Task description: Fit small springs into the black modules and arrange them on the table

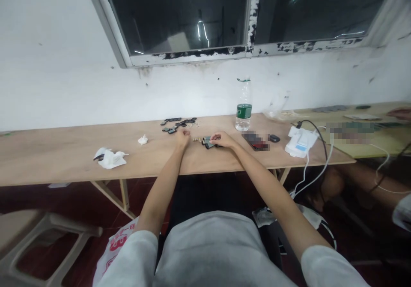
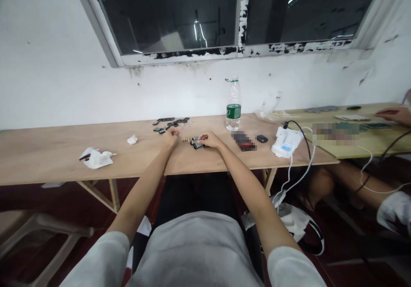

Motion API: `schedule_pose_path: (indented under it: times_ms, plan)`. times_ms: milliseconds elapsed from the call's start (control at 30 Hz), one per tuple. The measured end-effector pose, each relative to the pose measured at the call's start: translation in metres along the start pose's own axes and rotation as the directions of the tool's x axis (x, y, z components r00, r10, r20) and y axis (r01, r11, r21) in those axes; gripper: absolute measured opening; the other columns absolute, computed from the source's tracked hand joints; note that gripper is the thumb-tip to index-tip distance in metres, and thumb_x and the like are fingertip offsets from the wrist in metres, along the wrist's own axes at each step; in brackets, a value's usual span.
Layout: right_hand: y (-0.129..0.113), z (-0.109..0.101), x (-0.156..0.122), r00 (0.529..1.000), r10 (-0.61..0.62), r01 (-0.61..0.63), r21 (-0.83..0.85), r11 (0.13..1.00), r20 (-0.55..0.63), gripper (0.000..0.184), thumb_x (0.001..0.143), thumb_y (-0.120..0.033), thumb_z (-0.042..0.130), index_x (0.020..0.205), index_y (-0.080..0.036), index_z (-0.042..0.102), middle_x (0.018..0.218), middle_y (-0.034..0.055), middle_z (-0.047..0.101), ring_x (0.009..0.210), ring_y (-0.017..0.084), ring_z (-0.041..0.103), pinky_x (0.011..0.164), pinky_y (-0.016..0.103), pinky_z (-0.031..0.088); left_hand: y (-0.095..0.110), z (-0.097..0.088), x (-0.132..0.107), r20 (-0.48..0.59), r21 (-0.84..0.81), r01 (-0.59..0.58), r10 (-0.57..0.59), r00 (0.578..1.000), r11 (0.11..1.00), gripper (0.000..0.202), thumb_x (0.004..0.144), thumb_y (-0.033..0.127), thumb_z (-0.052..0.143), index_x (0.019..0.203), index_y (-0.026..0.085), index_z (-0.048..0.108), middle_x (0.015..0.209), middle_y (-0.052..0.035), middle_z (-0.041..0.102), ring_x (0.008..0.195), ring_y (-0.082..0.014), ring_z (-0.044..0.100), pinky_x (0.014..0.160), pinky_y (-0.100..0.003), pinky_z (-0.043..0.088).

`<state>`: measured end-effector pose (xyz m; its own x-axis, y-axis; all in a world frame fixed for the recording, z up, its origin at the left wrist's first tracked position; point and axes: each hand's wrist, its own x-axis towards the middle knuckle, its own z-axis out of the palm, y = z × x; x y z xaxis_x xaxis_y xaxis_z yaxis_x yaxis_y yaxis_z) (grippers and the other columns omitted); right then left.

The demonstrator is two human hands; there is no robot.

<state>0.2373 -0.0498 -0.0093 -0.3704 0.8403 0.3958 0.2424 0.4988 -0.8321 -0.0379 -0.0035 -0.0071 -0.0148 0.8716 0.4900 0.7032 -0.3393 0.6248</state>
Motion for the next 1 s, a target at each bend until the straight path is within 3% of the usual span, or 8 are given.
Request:
schedule_pose_path:
  times_ms: [133,267,400,533,667,800,900,1000]
  plan:
    - [-0.003,0.000,-0.001,1.000,0.000,0.000,-0.005,1.000,0.008,0.038,0.065,-0.049,0.089,0.078,-0.016,0.077,0.077,0.0064,0.076,0.069,0.018,0.065,0.062,0.027,0.051,0.004,0.000,-0.002,-0.072,-0.015,0.044,-0.045,0.996,0.999,0.013,0.088,0.020,0.063,0.091,0.015,0.074,0.097,-0.0141,0.079,0.098,-0.0301,0.072,0.094,-0.042,0.055]
    - [-0.004,0.000,-0.004,0.999,-0.016,0.018,-0.060,0.998,0.040,0.031,0.070,-0.045,0.086,0.078,-0.016,0.078,0.074,0.0050,0.076,0.067,0.017,0.063,0.063,0.027,0.051,0.018,0.004,-0.008,0.048,-0.076,-0.094,0.098,0.994,0.993,0.018,0.089,0.028,0.063,0.087,0.016,0.076,0.091,-0.0108,0.079,0.092,-0.0276,0.072,0.085,-0.037,0.057]
    - [-0.005,-0.001,-0.007,0.996,-0.062,0.071,-0.136,0.988,0.072,0.024,0.073,-0.042,0.085,0.077,-0.018,0.080,0.080,0.0066,0.079,0.075,0.021,0.067,0.070,0.031,0.054,0.028,-0.001,-0.010,0.160,-0.055,-0.114,0.121,0.980,0.992,0.017,0.088,0.027,0.065,0.081,0.016,0.075,0.081,-0.0086,0.076,0.080,-0.0251,0.070,0.077,-0.035,0.056]
    - [-0.006,-0.001,-0.007,0.993,-0.102,0.112,-0.167,0.980,0.065,0.025,0.075,-0.044,0.084,0.077,-0.019,0.081,0.083,0.0076,0.079,0.078,0.024,0.070,0.075,0.033,0.055,0.023,-0.032,-0.011,0.231,-0.008,-0.103,0.102,0.968,0.995,0.016,0.087,0.029,0.067,0.084,0.017,0.076,0.080,-0.0070,0.074,0.078,-0.0228,0.069,0.076,-0.033,0.056]
    - [-0.008,0.000,-0.008,0.994,-0.103,0.109,-0.179,0.978,0.045,0.028,0.080,-0.046,0.077,0.074,-0.019,0.079,0.074,0.0051,0.076,0.070,0.021,0.066,0.069,0.031,0.052,0.005,-0.078,-0.030,0.468,0.058,-0.129,0.087,0.880,0.990,0.035,0.075,0.042,0.081,0.102,0.019,0.080,0.084,-0.0059,0.075,0.077,-0.0231,0.069,0.070,-0.031,0.055]
    - [-0.009,-0.001,-0.009,0.994,-0.086,0.096,-0.182,0.979,0.064,0.029,0.080,-0.046,0.076,0.073,-0.018,0.078,0.071,0.0038,0.074,0.067,0.020,0.063,0.066,0.029,0.049,-0.010,-0.116,-0.055,0.485,0.175,-0.142,0.040,0.874,0.974,0.037,0.065,0.040,0.085,0.096,0.022,0.083,0.091,-0.0080,0.079,0.081,-0.0260,0.072,0.070,-0.030,0.056]
    - [-0.008,-0.001,-0.009,0.994,-0.090,0.101,-0.205,0.974,0.061,0.028,0.081,-0.044,0.073,0.073,-0.018,0.078,0.073,0.0042,0.074,0.068,0.019,0.062,0.066,0.029,0.048,-0.017,-0.129,-0.066,0.507,0.184,-0.114,0.005,0.862,0.976,0.021,0.067,0.030,0.079,0.087,0.024,0.083,0.095,-0.0067,0.081,0.085,-0.0267,0.074,0.075,-0.030,0.057]
    - [-0.009,0.000,-0.009,0.992,-0.102,0.115,-0.212,0.971,0.071,0.027,0.082,-0.043,0.072,0.072,-0.018,0.077,0.071,0.0045,0.074,0.069,0.020,0.062,0.067,0.029,0.048,-0.020,-0.124,-0.063,0.514,0.148,-0.079,-0.008,0.858,0.986,0.021,0.066,0.021,0.073,0.085,0.024,0.081,0.095,-0.0061,0.082,0.089,-0.0275,0.075,0.077,-0.031,0.059]
